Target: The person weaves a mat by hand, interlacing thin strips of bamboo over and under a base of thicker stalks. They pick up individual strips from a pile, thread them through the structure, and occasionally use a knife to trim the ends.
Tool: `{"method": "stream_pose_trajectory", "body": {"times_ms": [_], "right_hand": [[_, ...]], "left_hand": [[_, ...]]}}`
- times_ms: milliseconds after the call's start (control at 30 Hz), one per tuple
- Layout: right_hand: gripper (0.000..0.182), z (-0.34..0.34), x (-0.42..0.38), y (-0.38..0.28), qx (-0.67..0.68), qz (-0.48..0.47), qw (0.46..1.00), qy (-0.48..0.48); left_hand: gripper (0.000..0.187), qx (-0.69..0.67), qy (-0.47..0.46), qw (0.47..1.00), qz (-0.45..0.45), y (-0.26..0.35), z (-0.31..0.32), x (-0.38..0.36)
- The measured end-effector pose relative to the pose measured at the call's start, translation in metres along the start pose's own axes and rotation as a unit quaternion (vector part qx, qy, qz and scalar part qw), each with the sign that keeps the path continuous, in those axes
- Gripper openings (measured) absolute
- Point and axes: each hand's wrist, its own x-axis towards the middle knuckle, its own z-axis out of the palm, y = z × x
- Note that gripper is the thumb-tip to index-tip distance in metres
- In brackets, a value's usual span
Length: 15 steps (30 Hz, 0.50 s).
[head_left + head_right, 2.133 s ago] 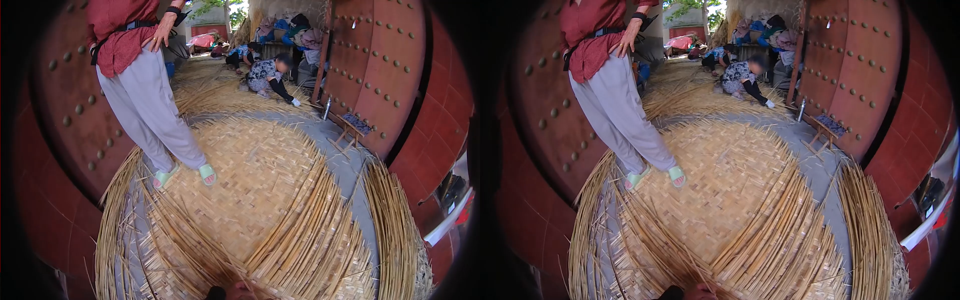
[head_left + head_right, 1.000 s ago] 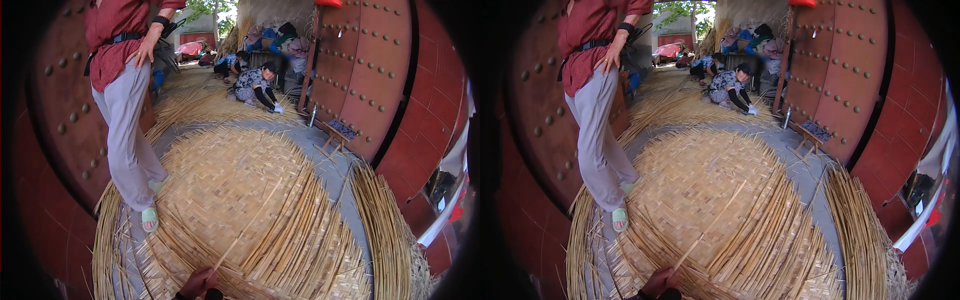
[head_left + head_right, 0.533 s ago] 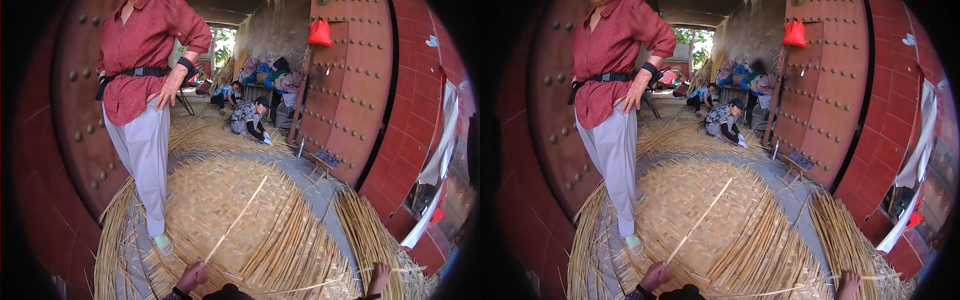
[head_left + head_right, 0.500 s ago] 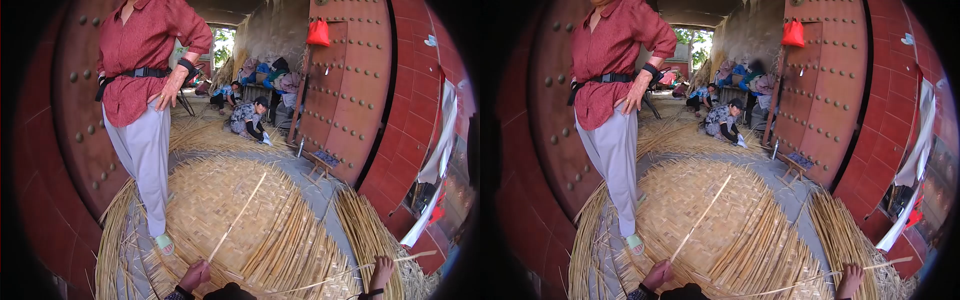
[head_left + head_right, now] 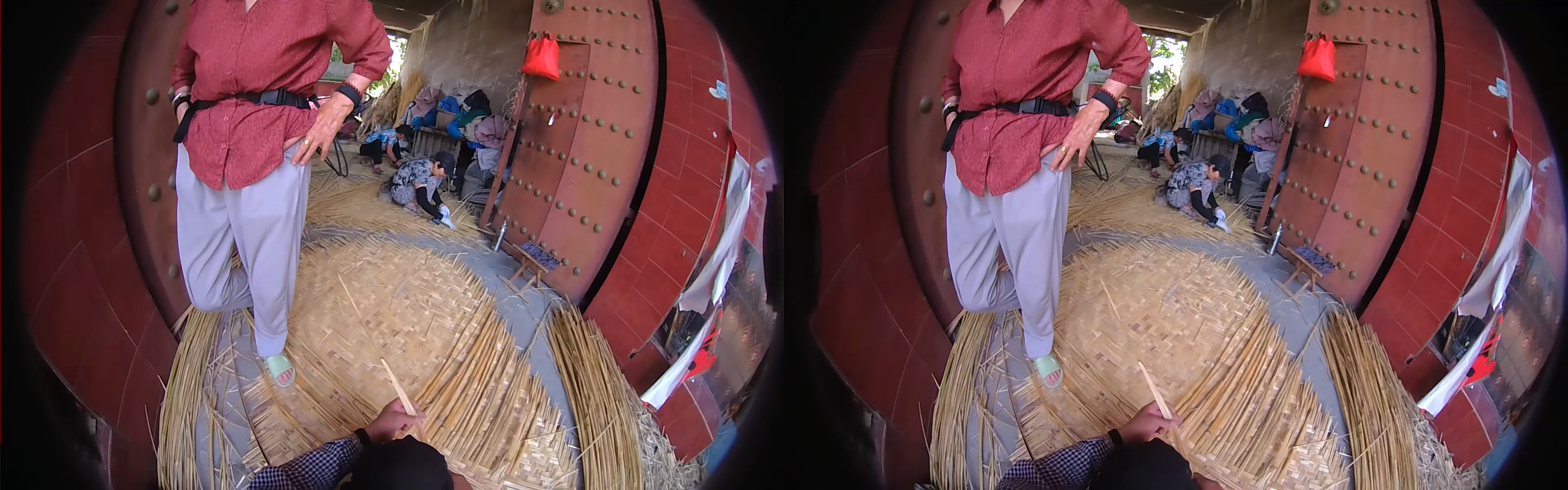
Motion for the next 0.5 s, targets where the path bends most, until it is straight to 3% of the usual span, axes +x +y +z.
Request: {"method": "stream_pose_trajectory", "body": {"times_ms": [67,100,133,200,267,300,333,500], "right_hand": [[0.039,-0.003,-0.02,-0.017,-0.024,0.049,0.997,-0.047],[0.035,0.0,-0.028,0.008,-0.145,-0.075,0.986,-0.044],[0.036,0.0,-0.036,0.011,-0.129,-0.041,0.99,-0.025],[0.037,-0.006,-0.051,0.007,-0.101,0.033,0.994,0.01],[0.039,-0.008,-0.064,-0.003,-0.069,0.111,0.991,0.039],[0.018,-0.015,-0.057,0.006,-0.073,0.171,0.982,0.019],[0.023,-0.011,-0.063,0.024,-0.084,0.086,0.991,0.062],[0.03,-0.006,-0.066,0.003,-0.097,0.137,0.985,0.037]], "left_hand": [[0.022,-0.007,0.092,0.994,0.066,0.012,0.001,-0.002],[0.025,-0.014,0.105,0.99,0.095,0.013,-0.013,0.011],[0.027,-0.023,0.117,0.985,0.122,0.012,-0.027,0.02],[0.032,-0.032,0.112,0.992,0.054,0.042,-0.028,0.013],[0.036,-0.013,0.107,0.986,0.125,0.052,-0.043,0.017],[0.037,-0.025,0.104,0.986,0.125,0.068,-0.037,0.006],[0.038,-0.041,0.106,0.986,0.12,0.078,-0.032,-0.006],[0.034,-0.023,0.156,0.986,0.063,0.094,-0.035,-0.047]]}}
